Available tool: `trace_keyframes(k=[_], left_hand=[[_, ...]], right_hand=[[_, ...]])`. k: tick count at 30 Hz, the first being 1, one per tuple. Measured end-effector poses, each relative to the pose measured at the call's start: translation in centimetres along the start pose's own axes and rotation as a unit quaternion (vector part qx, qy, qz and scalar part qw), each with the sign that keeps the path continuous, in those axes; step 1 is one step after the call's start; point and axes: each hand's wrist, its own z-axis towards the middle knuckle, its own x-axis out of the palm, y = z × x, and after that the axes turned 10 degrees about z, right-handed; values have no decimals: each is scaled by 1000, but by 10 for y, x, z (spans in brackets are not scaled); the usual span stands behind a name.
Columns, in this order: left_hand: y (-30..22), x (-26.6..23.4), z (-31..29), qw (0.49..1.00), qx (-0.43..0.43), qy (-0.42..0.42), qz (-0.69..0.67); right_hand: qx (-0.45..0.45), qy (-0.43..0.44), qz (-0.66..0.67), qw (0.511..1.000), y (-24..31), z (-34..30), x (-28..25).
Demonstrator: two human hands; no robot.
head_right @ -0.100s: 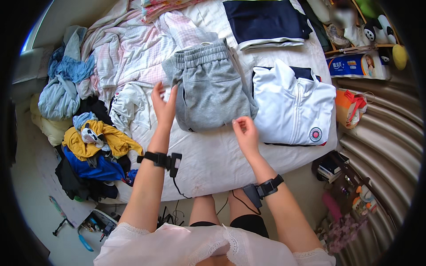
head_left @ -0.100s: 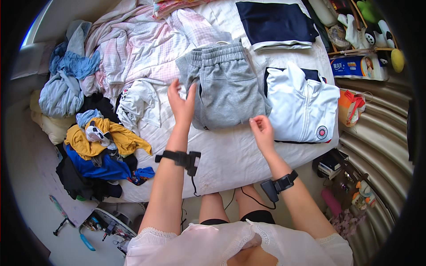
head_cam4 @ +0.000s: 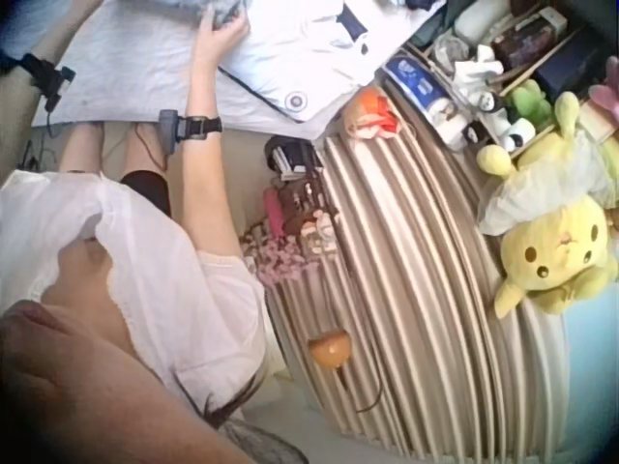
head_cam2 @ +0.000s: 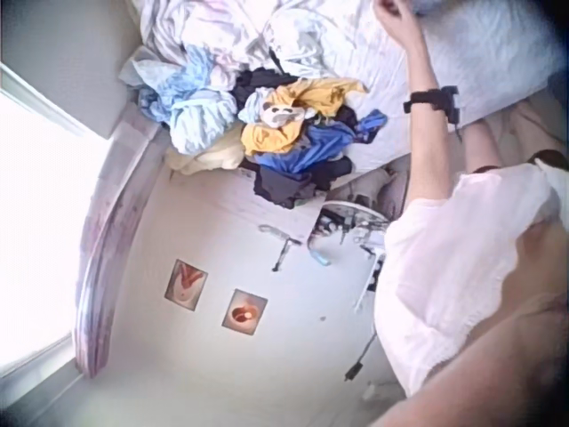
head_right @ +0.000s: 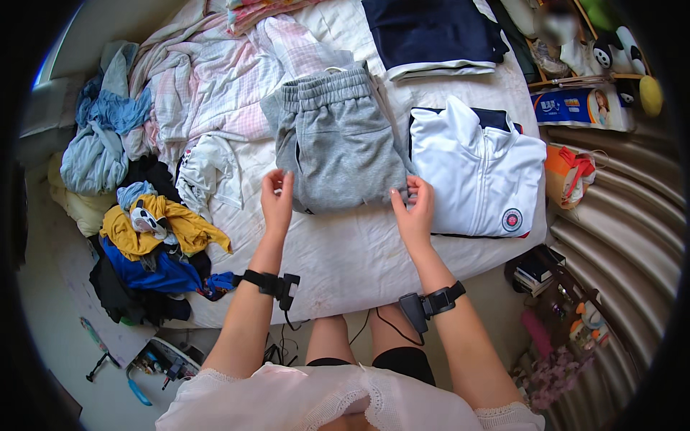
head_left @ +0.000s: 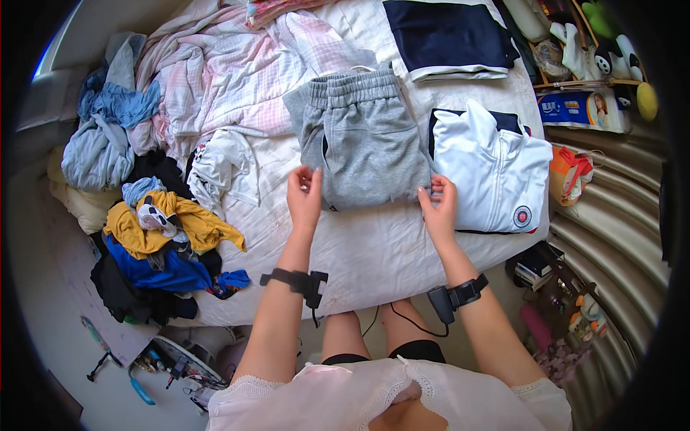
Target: The person folds a tan shirt, grey sweatpants, and a white t-shirt on a bed, then briefly adjusts a white fan in another room.
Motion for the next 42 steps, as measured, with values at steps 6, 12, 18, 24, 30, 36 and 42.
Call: trace_keyframes(k=[6, 12, 18, 24, 30, 36, 42], left_hand=[[33, 21, -23, 998, -23, -46, 40], [47, 12, -14, 997, -79, -10, -19], [61, -11, 14, 998, -21, -46, 36], [36, -11, 66, 968, -81, 118, -205], [21, -11, 86, 933, -161, 222, -235], [14, -28, 65, 947, -18, 166, -276], [-29, -90, 85, 965, 92, 87, -230]], right_hand=[[3, 126, -101, 987, -7, 4, 8], [-41, 61, -211, 975, -11, 41, 1], [-201, 97, -92, 970, 19, 58, 43], [118, 224, -57, 966, -22, 121, 79], [271, 242, 39, 931, 10, 122, 94], [119, 229, 101, 961, 36, 81, 89], [-17, 237, 72, 969, 117, 97, 106]])
